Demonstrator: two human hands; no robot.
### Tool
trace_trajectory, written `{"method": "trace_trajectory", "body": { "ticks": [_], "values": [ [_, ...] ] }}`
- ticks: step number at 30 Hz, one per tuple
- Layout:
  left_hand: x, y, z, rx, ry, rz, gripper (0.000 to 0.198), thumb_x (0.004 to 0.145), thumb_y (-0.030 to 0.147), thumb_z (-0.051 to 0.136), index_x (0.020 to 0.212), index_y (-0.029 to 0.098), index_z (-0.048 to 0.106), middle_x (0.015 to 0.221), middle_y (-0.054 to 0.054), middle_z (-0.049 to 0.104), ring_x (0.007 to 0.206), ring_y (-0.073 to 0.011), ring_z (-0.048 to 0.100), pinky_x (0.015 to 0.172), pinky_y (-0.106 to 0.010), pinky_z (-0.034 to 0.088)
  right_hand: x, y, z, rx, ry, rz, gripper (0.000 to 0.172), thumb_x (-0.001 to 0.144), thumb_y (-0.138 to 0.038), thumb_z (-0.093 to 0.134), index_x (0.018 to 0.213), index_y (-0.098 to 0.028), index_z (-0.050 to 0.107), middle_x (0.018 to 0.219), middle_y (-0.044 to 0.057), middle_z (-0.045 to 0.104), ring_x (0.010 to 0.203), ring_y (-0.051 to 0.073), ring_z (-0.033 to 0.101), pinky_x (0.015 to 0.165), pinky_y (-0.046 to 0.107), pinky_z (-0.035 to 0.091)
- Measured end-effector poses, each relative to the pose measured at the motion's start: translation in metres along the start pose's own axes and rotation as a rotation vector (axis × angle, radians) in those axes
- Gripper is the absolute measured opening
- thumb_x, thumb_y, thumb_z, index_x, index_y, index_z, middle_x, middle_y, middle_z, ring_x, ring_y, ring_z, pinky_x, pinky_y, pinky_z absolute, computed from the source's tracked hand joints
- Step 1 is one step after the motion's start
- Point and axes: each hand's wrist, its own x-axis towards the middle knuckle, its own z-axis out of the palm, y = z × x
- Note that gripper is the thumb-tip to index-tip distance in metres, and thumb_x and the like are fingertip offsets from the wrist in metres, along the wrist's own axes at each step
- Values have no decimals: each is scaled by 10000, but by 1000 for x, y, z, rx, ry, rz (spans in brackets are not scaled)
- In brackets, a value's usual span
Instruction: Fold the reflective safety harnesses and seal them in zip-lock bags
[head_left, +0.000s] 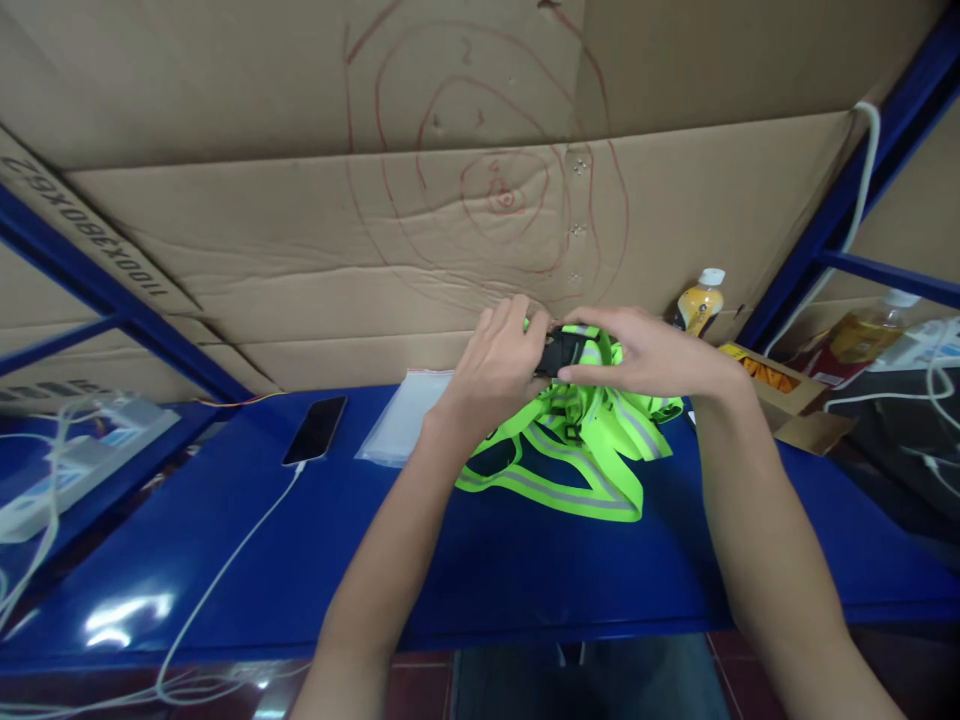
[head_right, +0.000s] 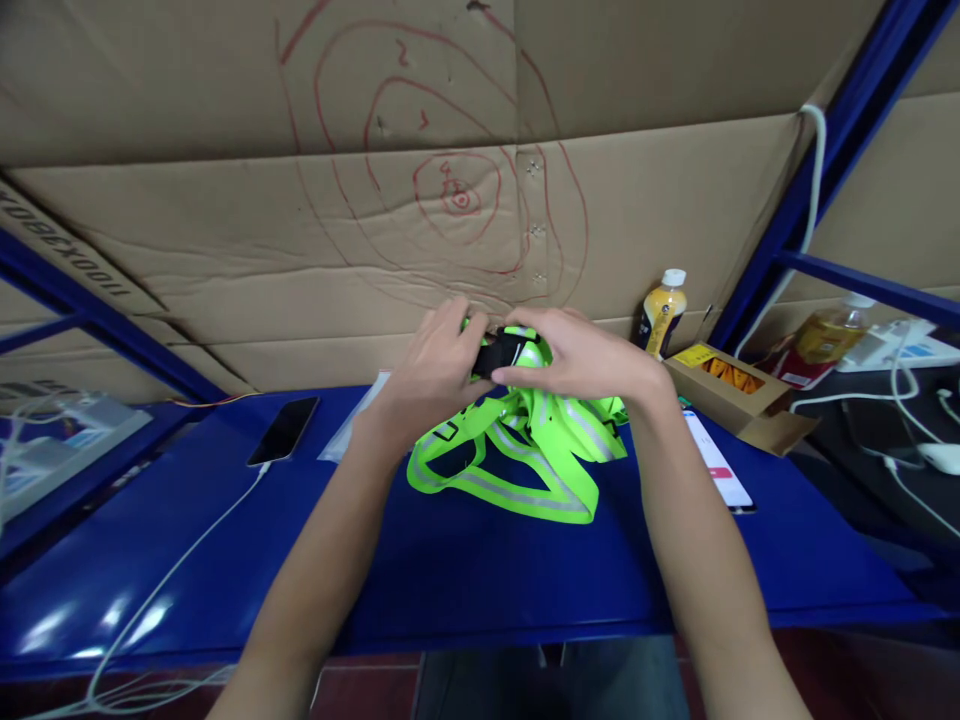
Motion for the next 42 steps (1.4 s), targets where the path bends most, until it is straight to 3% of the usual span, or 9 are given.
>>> {"method": "trace_trajectory", "body": {
  "ticks": [6, 11, 14, 20, 26, 30, 36, 39, 42],
  "values": [
    [-5, -8, -19, -365, 50, -43, 474, 935, 359, 787, 1342, 198, 605, 1298, -117, 677, 1220, -296, 643, 1050, -404, 499, -4, 6, -3, -158, 167, 17, 317, 909, -300, 711, 1207, -214, 647, 1146, 83, 759, 1057, 286, 687, 914, 353, 446],
    [-7, -19, -25, -540, -11, -124, 218, 1016, 353, 632, 1025, 191, 778, 819, -14, 745, 823, -214, 690, 823, -316, 504, -1, -8, 2, -143, 294, -60, 206, 900, -231, 659, 1103, -197, 666, 1079, 74, 754, 977, 259, 682, 871, 329, 426],
    [-8, -22, -28, -567, -4, -92, 231, 1006, 300, 604, 922, 193, 790, 786, -8, 746, 833, -211, 696, 843, -300, 507, -2, -12, 2, -78, 239, -49, 212, 931, -296, 660, 1112, -188, 670, 1067, 67, 761, 914, 228, 669, 838, 312, 418],
    [-12, -28, -37, -595, -17, -118, 244, 1019, 321, 603, 1056, 210, 817, 893, -29, 793, 910, -230, 713, 937, -323, 531, -10, -5, -10, -111, 27, 33, 208, 1024, -354, 573, 1001, -194, 705, 815, 21, 705, 724, 172, 583, 746, 303, 370],
    [-9, -32, -20, -1177, -226, 32, 315, 1045, 394, 611, 1037, 155, 816, 1107, -110, 796, 1095, -278, 717, 1034, -362, 525, -10, -1, -10, 200, -78, -110, 204, 1016, -361, 580, 1042, -178, 667, 898, 31, 706, 763, 170, 580, 729, 294, 416],
    [-9, -34, -8, -1513, -277, -85, 370, 993, 477, 715, 1144, 152, 807, 1084, -130, 799, 1106, -302, 730, 985, -370, 560, -8, 1, -9, 387, -94, -132, 262, 966, -436, 682, 1016, -180, 657, 922, 30, 698, 793, 169, 593, 741, 292, 449],
    [-10, -40, 2, -1476, -467, -193, 584, 1008, 695, 598, 1082, 154, 804, 922, -118, 790, 846, -251, 750, 773, -334, 592, -8, 3, -11, 289, -7, -142, 264, 962, -431, 712, 945, -169, 688, 864, 22, 694, 792, 167, 594, 731, 282, 420],
    [-8, -40, 6, -1480, -427, -241, 684, 1011, 780, 493, 977, 172, 804, 910, -110, 785, 908, -255, 755, 814, -335, 594, -7, 3, -10, 185, 67, -158, 227, 993, -387, 682, 956, -165, 707, 849, 18, 708, 765, 155, 587, 721, 278, 398],
    [-5, -35, 1, -1534, -387, -295, 671, 983, 782, 544, 941, 161, 796, 919, -117, 783, 926, -265, 752, 812, -335, 594, -5, 2, -6, 150, 166, -189, 224, 1012, -381, 660, 983, -168, 723, 867, 20, 728, 769, 157, 592, 745, 282, 412]
  ]
}}
